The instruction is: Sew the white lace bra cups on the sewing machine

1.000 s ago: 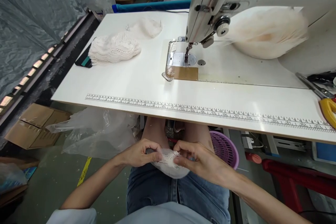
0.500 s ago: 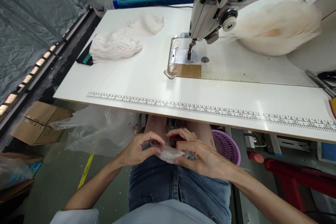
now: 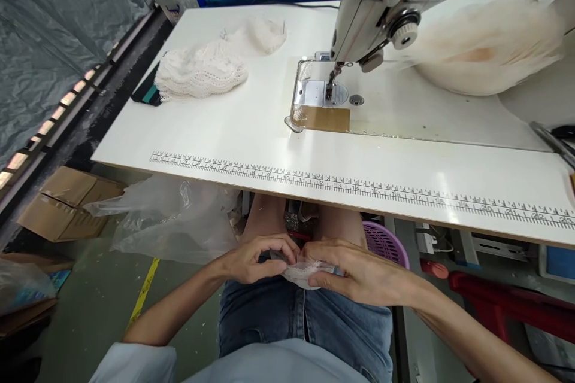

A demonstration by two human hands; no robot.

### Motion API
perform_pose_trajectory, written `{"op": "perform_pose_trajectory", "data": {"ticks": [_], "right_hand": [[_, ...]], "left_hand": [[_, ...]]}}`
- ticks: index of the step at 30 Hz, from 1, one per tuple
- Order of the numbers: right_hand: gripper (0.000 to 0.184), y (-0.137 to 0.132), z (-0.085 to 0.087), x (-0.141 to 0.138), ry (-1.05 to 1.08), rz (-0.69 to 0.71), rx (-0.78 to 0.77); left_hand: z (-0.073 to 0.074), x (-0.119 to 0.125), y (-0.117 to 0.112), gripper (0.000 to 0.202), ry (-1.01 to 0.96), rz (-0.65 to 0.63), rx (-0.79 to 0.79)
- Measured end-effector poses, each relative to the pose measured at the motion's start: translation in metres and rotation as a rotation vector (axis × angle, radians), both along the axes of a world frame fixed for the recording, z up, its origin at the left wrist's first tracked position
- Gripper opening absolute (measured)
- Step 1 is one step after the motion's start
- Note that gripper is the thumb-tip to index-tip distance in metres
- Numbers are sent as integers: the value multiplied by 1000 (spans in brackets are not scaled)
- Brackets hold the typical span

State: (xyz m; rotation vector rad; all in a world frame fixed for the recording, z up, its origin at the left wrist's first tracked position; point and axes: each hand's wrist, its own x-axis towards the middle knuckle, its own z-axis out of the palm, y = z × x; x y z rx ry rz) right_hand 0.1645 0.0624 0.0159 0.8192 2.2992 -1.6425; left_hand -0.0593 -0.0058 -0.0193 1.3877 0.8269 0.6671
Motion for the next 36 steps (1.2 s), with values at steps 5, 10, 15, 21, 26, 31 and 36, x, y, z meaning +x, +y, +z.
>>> {"op": "perform_pose_trajectory", "data": {"ticks": [5,10,15,21,26,31,36], "right_hand": [[28,3,2,0,2,15,16],[30,7,1,2,35,-27,-85],[28,6,-2,4,96,-113,-194],[34,1,-1,-2,69,-146,-237],[34,-1,1,-11,85,-146,-261],[32,-4,-3,-13,89,-153,-235],[31,-4,-9,-10,121,-147,-218]], "left_hand": [[-11,2,2,25,180,-242,154],[-12,-6,-2,25,158,-136,58],[-4,-16,-6,27,1,96,-115],[4,-24,-7,27,39,123,-184],[9,-17,-1,63,35,50,-324],[10,0,6,33,68,47,-342],[5,1,4,28,58,131,-277]]}}
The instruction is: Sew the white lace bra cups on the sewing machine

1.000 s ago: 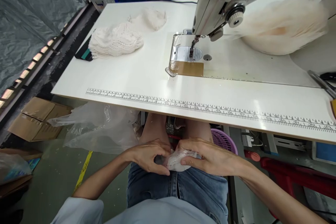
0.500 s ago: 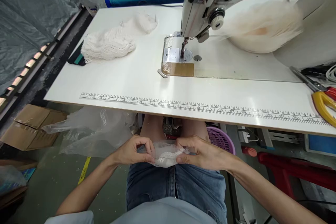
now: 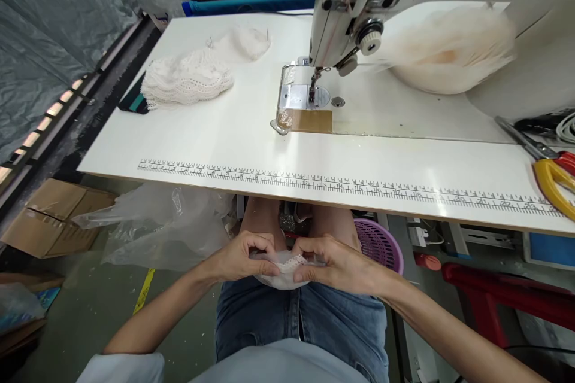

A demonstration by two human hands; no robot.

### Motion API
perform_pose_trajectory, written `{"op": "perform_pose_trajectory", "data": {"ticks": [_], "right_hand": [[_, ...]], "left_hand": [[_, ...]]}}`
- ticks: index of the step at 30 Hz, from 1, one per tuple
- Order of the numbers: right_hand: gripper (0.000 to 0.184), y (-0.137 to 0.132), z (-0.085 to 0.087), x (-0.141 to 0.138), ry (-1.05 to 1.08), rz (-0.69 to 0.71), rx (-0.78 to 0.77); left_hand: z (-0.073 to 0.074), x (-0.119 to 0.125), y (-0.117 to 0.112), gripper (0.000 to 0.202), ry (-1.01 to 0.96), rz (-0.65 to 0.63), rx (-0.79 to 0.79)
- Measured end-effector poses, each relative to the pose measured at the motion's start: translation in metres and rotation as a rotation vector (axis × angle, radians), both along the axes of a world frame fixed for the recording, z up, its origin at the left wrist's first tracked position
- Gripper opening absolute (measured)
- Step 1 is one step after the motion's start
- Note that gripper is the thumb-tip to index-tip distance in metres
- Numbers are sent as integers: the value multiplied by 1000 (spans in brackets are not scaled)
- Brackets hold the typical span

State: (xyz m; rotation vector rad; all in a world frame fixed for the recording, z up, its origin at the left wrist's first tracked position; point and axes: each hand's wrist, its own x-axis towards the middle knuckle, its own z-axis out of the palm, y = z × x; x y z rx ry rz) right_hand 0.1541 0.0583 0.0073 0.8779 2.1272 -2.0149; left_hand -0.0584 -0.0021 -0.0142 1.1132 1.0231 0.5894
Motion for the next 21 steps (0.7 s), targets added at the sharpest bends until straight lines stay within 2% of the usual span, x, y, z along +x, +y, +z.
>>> {"op": "perform_pose_trajectory", "data": {"ticks": [3,8,21], "right_hand": [[35,-1,-2,-2,39,12,-16],[32,-5,-8,-5,37,-75,-9],[29,-5,-4,-7,18,-85,-27]], "left_hand": [[-2,-4,-1,24,-52,6,-19],[-1,-9,-2,22,-33,-12,-123],[8,-15,-1,15,65,-85,-55]]}}
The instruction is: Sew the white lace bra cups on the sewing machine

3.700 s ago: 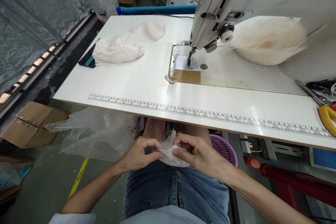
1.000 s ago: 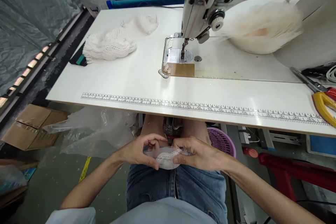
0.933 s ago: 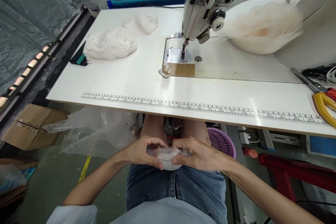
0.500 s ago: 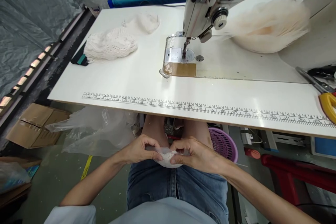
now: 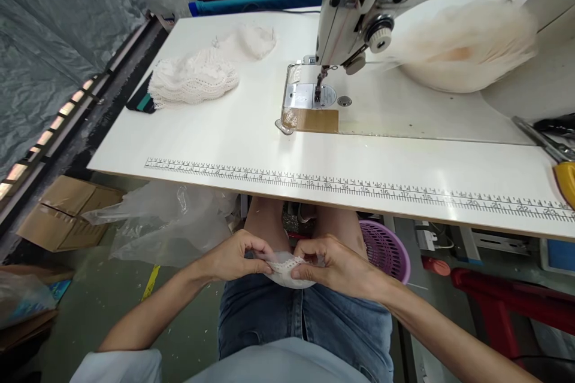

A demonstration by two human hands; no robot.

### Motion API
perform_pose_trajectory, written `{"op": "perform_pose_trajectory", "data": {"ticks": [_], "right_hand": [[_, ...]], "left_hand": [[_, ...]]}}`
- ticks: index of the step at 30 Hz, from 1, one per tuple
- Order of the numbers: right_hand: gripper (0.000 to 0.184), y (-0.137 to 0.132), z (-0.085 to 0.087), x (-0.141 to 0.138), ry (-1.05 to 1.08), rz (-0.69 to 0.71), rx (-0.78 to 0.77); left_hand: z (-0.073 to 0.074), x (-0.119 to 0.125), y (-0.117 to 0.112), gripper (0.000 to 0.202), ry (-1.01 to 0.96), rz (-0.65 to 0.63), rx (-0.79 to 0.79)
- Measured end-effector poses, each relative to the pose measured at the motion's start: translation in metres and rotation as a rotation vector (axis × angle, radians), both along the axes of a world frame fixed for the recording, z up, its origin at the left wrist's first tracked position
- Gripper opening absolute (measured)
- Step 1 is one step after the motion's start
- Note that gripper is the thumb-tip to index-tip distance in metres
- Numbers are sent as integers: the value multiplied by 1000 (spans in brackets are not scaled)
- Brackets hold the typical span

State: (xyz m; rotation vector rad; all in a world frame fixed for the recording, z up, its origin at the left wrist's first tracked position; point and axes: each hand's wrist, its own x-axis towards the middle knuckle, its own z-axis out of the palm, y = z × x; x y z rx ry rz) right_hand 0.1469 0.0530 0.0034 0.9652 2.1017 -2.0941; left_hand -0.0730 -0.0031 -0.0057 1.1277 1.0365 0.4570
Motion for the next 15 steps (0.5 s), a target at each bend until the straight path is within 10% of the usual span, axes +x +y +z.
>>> {"op": "perform_pose_trajectory", "data": {"ticks": [15], "right_hand": [[33,-3,-3,1,-3,41,66]], "left_hand": [[5,15,1,25,-10,41,-129]]}}
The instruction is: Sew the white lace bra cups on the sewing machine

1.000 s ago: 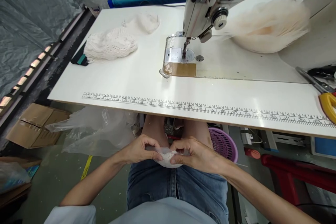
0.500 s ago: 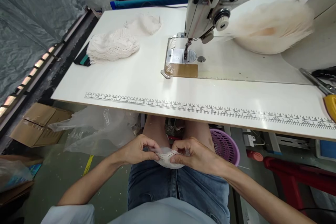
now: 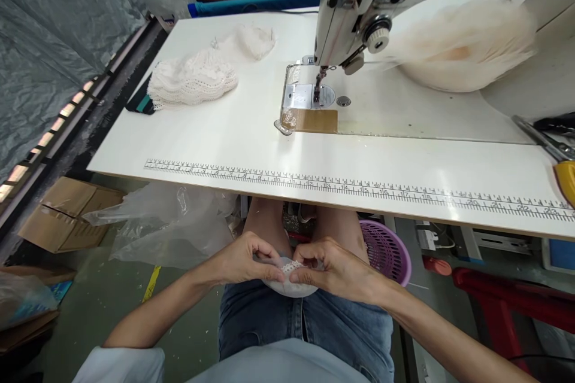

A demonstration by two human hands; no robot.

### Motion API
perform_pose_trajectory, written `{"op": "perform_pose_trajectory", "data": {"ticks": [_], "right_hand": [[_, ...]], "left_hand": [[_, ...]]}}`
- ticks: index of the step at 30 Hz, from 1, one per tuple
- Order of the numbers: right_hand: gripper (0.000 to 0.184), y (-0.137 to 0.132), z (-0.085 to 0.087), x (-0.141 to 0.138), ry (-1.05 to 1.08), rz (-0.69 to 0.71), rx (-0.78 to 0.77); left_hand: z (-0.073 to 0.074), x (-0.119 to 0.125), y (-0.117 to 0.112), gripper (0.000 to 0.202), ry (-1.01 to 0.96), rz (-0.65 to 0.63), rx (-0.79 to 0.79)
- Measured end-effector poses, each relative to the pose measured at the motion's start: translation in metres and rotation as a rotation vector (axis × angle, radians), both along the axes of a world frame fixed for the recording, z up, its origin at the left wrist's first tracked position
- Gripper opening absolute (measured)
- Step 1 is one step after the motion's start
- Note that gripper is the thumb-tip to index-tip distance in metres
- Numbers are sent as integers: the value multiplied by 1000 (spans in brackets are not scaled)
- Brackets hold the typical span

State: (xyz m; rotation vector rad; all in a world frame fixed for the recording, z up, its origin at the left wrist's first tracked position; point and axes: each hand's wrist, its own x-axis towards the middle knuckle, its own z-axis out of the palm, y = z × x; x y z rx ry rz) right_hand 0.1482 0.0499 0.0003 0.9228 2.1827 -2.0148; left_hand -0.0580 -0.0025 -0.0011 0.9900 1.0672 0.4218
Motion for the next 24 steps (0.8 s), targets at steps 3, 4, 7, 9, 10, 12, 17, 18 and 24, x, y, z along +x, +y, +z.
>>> {"op": "perform_pose_trajectory", "data": {"ticks": [3,4,7,9,10,12,17,18,24], "right_hand": [[35,-1,-2,2,11,18,-35],[35,-1,-3,2,11,22,-38],[34,-1,-3,2,17,35,-30],[32,-1,-4,3,17,29,-13],[32,-1,-4,4,13,25,-2],[32,-1,-5,7,-6,13,23],[35,-4,-5,10,-7,43,51],[35,-4,-5,10,-6,38,56],[33,-7,-7,6,-10,-10,124]], "left_hand": [[-1,0,-2,25,7,-5,-14],[-2,0,-3,25,11,-5,-15],[-3,-1,-4,26,16,0,-12],[-4,-2,-4,27,13,-1,-5],[-4,-3,-5,26,13,-3,0],[-5,-3,-5,25,23,-9,15],[-5,-3,-5,26,62,-19,24],[-5,-2,-5,26,66,-18,18],[-1,-3,-6,26,92,-20,39]]}}
